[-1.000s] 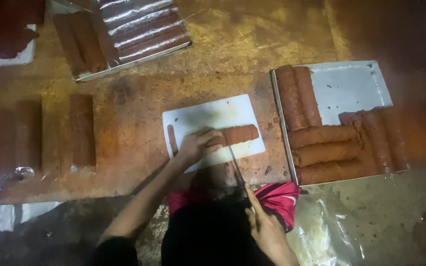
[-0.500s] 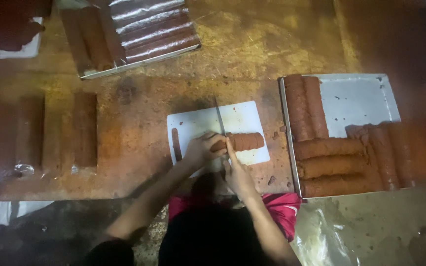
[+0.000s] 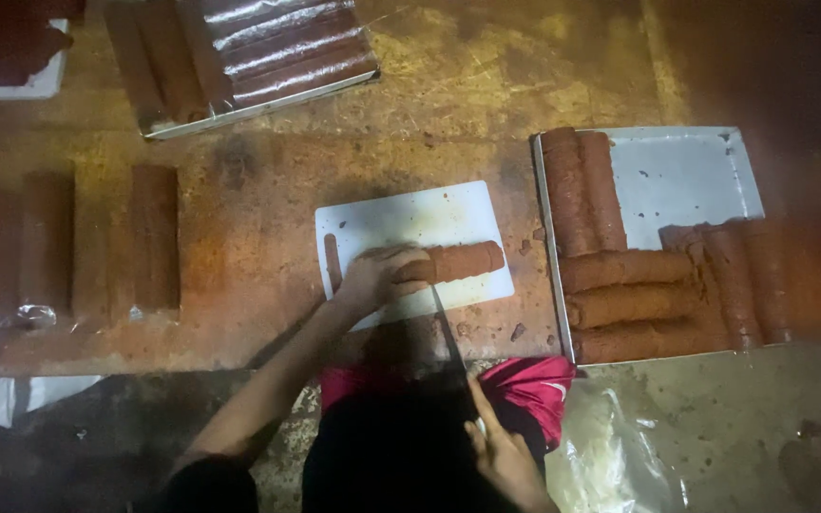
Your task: Cutting long food rolls into smaller segments and arranging them on a tray
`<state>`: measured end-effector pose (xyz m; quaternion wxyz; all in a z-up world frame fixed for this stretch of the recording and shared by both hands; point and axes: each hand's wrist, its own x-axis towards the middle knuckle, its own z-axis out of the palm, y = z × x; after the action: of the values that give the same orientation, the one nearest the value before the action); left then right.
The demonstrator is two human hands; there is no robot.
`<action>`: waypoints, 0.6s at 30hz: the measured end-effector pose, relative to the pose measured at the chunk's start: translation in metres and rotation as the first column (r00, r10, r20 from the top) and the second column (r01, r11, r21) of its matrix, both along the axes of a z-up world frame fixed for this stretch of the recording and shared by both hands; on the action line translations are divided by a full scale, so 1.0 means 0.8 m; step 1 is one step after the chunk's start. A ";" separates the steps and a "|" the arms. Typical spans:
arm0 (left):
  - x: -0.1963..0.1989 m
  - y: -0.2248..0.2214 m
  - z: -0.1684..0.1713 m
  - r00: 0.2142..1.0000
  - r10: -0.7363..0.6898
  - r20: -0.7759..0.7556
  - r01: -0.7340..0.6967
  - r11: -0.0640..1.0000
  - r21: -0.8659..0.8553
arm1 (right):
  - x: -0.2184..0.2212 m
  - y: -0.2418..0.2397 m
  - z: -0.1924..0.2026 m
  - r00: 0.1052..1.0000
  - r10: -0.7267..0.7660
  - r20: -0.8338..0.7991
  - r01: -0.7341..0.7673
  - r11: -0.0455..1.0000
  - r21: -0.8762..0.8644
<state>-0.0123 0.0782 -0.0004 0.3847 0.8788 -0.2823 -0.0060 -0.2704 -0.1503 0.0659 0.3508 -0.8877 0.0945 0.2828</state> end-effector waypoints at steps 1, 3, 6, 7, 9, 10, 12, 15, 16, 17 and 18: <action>-0.005 0.009 0.006 0.998 -0.056 -0.002 0.055 0.998 -0.037 | 0.004 0.006 0.034 0.992 -0.050 -0.119 0.040 0.996 -0.085; -0.006 0.019 0.009 0.994 -0.110 0.005 0.110 0.991 -0.075 | 0.016 0.016 0.070 0.969 -0.109 -0.223 0.070 0.982 -0.176; -0.011 0.018 -0.004 0.998 -0.053 -0.046 0.049 0.995 -0.081 | 0.023 0.026 0.072 0.979 -0.083 -0.185 0.050 0.983 -0.175; -0.011 0.017 -0.004 0.996 -0.071 -0.045 0.064 0.988 -0.141 | 0.026 0.031 0.070 0.987 -0.071 -0.145 0.044 0.982 -0.183; -0.006 0.014 -0.004 0.995 -0.091 -0.035 0.082 0.977 -0.198 | 0.039 0.039 0.065 0.993 -0.062 -0.098 0.042 0.981 -0.191; -0.006 0.013 -0.004 0.993 -0.084 -0.078 0.072 0.987 -0.146 | 0.043 0.044 0.064 0.995 -0.046 -0.093 0.030 0.985 -0.171; -0.006 0.011 -0.006 0.990 -0.073 -0.123 0.061 0.994 -0.092 | 0.056 0.052 0.061 0.996 -0.029 -0.090 0.015 0.988 -0.151; -0.003 0.010 -0.017 0.996 -0.073 -0.052 0.068 0.993 -0.098 | 0.096 0.065 0.052 0.992 -0.079 -0.102 0.071 0.994 -0.080; -0.001 0.009 -0.024 0.997 -0.073 -0.039 0.070 0.994 -0.087 | 0.119 0.070 0.044 0.993 -0.085 -0.084 0.083 0.996 -0.028; 0.001 0.008 -0.030 0.997 -0.073 -0.026 0.071 0.995 -0.076 | 0.141 0.074 0.037 0.993 -0.093 -0.067 0.094 0.995 0.024; 0.001 0.009 -0.031 0.997 -0.071 -0.024 0.069 0.995 -0.074 | 0.162 0.077 0.011 0.994 -0.090 -0.065 0.092 0.995 0.026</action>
<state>-0.0111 0.0856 -0.0252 0.4197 0.8536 -0.3078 -0.0211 -0.1409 -0.0885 0.0748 0.3731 -0.8678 0.1419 0.2958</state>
